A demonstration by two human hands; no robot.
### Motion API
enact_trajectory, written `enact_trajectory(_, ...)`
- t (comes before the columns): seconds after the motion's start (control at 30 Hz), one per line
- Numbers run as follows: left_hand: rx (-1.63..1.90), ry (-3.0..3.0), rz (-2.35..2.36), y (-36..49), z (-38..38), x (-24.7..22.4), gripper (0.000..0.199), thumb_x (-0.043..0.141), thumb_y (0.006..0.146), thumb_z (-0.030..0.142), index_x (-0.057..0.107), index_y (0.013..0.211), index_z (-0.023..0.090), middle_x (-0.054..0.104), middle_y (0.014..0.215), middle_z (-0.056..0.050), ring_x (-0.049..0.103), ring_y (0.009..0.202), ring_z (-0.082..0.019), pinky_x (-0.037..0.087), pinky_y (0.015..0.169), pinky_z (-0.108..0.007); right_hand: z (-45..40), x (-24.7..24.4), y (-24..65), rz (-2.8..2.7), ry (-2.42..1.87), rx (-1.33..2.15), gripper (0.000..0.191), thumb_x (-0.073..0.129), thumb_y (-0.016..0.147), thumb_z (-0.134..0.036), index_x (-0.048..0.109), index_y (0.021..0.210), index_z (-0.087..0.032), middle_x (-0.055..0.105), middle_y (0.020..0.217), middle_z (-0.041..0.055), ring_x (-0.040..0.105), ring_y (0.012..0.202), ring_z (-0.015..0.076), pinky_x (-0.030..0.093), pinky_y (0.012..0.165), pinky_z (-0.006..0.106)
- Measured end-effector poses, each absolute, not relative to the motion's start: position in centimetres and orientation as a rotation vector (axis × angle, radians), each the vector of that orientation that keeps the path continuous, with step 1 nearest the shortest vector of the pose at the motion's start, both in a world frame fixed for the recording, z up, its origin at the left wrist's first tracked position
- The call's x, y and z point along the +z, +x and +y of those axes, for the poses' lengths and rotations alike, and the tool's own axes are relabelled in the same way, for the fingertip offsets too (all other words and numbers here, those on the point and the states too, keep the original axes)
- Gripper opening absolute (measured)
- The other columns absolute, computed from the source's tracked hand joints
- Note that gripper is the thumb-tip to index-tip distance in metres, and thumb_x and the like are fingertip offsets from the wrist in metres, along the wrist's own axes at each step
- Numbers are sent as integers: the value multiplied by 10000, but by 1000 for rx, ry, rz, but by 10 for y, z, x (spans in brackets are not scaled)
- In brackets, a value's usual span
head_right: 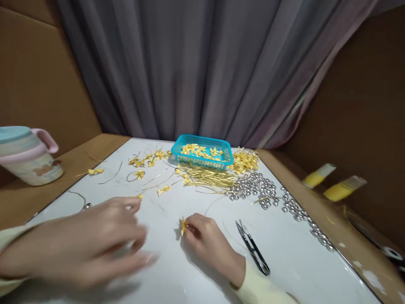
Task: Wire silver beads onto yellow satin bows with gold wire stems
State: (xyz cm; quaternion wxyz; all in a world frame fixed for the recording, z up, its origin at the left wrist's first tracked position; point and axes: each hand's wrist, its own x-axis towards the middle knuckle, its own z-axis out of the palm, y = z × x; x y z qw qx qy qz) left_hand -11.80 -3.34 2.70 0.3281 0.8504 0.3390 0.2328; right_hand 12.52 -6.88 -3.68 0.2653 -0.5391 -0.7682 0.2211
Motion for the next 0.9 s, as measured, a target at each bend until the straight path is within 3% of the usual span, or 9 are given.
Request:
enact_trajectory(0.07,384,2436,902,-81,-14,19,374,550,823,512,596,638,190,415,463,26,414,520,-154,315,566,-279,-70,-40,127,-2093,-1406,539,144,454,815,-102,559,743,-169,576,656,12,511,564,124,383,539,223)
enact_trajectory(0.2,123,2285,811,-46,-4,-16,364,464,871,503,552,762,167,461,570,35,421,509,-123,259,483,-231,-71,-45,131,-2135,-1350,495,110,479,832,-120,533,750,-170,568,692,25,497,568,128,380,533,229)
enact_trajectory(0.53,363,2348,790,-48,-14,-44,235,401,863,224,331,639,203,315,529,66,310,459,-96,242,488,-238,-71,-46,130,-2070,-1343,529,126,464,834,-90,572,823,-154,584,722,40,514,595,132,397,563,233)
enact_trajectory(0.77,369,2408,689,-50,-15,-52,201,328,904,212,389,713,197,412,597,31,388,497,-117,282,520,-251,-73,-40,128,-2008,-1366,617,148,466,811,-82,601,812,-143,604,703,33,503,571,118,388,554,225)
enact_trajectory(0.9,337,2305,721,-50,-14,-47,226,315,921,252,430,739,184,444,616,22,415,532,-120,312,543,-248,-70,-34,128,-1807,-1451,816,139,494,764,-93,611,722,-156,566,592,-16,483,528,100,378,515,203)
